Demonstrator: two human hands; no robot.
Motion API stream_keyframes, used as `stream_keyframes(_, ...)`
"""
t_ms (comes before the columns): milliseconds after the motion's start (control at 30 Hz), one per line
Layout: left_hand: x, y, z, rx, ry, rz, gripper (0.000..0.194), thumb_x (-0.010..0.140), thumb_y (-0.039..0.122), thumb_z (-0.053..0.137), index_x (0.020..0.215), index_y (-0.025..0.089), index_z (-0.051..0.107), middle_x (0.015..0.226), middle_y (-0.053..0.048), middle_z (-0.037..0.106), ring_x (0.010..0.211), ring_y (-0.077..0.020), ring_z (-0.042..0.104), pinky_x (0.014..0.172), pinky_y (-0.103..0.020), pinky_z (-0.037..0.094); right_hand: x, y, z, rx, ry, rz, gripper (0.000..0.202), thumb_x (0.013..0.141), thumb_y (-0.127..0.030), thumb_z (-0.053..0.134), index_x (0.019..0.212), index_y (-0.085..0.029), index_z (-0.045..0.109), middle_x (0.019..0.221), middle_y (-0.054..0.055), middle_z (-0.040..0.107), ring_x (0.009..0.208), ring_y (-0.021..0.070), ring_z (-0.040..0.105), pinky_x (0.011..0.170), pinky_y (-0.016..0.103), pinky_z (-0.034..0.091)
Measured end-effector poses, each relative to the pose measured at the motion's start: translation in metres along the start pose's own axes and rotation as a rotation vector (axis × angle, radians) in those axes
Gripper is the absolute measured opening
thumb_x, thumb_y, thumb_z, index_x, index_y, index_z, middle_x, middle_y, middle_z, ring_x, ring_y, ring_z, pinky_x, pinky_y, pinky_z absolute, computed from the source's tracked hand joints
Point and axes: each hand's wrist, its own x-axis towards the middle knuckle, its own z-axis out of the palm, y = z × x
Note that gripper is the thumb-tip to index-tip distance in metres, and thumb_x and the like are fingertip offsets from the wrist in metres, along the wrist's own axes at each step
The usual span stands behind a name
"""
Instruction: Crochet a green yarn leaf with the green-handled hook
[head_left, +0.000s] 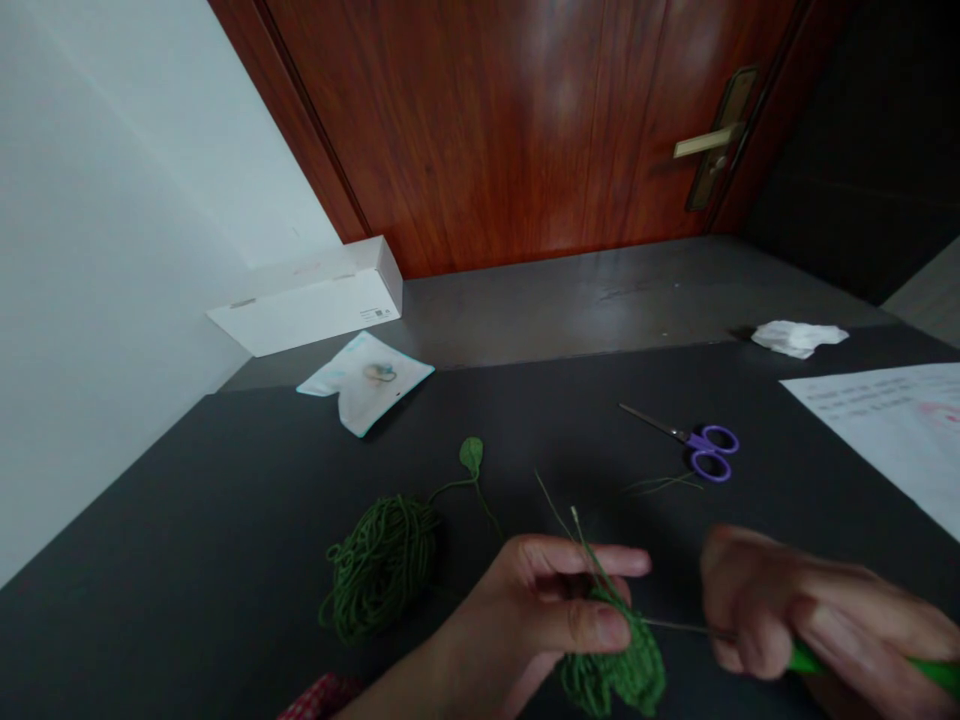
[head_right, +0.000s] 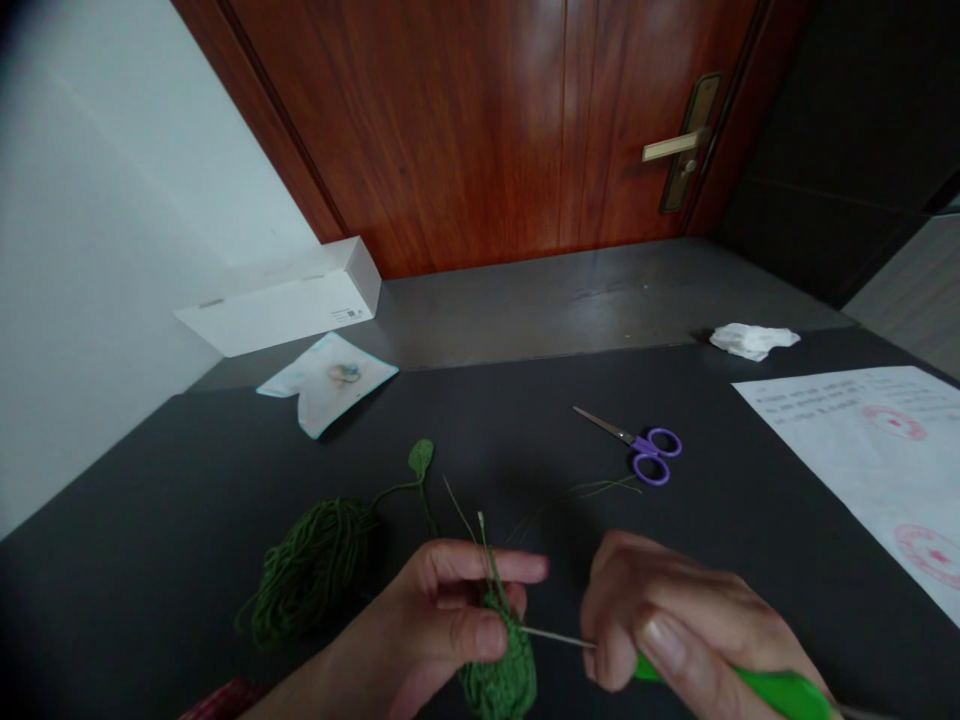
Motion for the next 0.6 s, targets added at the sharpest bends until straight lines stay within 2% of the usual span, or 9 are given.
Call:
stream_keyframes(100,0.002,0.000,-0.002,-0.039,-0.064,-0.049,0.039,0.055,0.019,0.084,0.094,0.017,0.076,0.074,-0.001,0.062,0.064,-0.0071,0.053,0.067,-0.022,0.039,0.008,0.002,0.010,0.335,0.137,0.224,0.040,0.095,-0.041,0.042,0.070,-0.024,0.068,0.061,0.001,0.063,0.061,0.0159,0.055,0.060,0.028,0.044)
stream_keyframes(200,0.003,0.001,-0.002,-0.008,-0.030,-0.019,0.041,0.057,0.018,0.084,0.097,0.018,0.075,0.074,0.000,0.062,0.066,-0.0072,0.054,0.067,-0.021,0.040,0.014,0.002,0.017,0.525,0.238,0.430,0.041,0.094,-0.040,0.045,0.064,-0.022,0.066,0.058,0.000,0.058,0.059,0.0146,0.052,0.063,0.027,0.044)
stream_keyframes(300,0.003,0.000,-0.002,0.052,0.023,-0.009,0.046,0.058,0.017,0.084,0.103,0.022,0.073,0.080,0.000,0.063,0.068,-0.0066,0.055,0.066,-0.021,0.041,0.016,0.003,0.021,0.612,0.300,0.564,0.038,0.092,-0.040,0.050,0.062,-0.021,0.064,0.061,-0.001,0.056,0.058,0.0136,0.049,0.059,0.026,0.044)
stream_keyframes(367,0.004,-0.001,-0.003,0.068,0.022,-0.034,0.049,0.057,0.016,0.084,0.104,0.023,0.073,0.080,0.001,0.062,0.066,-0.0063,0.055,0.065,-0.021,0.041,0.016,0.004,0.022,0.609,0.301,0.571,0.038,0.091,-0.041,0.051,0.062,-0.021,0.065,0.061,-0.001,0.056,0.057,0.0137,0.049,0.058,0.025,0.043)
stream_keyframes(467,0.005,-0.003,-0.005,0.042,0.001,-0.061,0.048,0.053,0.015,0.084,0.101,0.020,0.074,0.078,0.000,0.062,0.067,-0.0075,0.055,0.065,-0.022,0.040,0.015,0.006,0.019,0.523,0.255,0.456,0.040,0.093,-0.043,0.047,0.066,-0.022,0.068,0.061,0.001,0.060,0.060,0.0152,0.052,0.062,0.027,0.044)
stream_keyframes(600,0.008,-0.006,-0.007,-0.007,-0.087,-0.106,0.052,0.051,0.011,0.077,0.103,0.015,0.073,0.068,0.001,0.060,0.063,-0.0092,0.052,0.064,-0.024,0.039,0.011,0.003,0.005,0.267,0.050,0.238,0.040,0.096,-0.042,0.041,0.076,-0.024,0.070,0.068,0.003,0.065,0.068,0.0183,0.057,0.064,0.031,0.045)
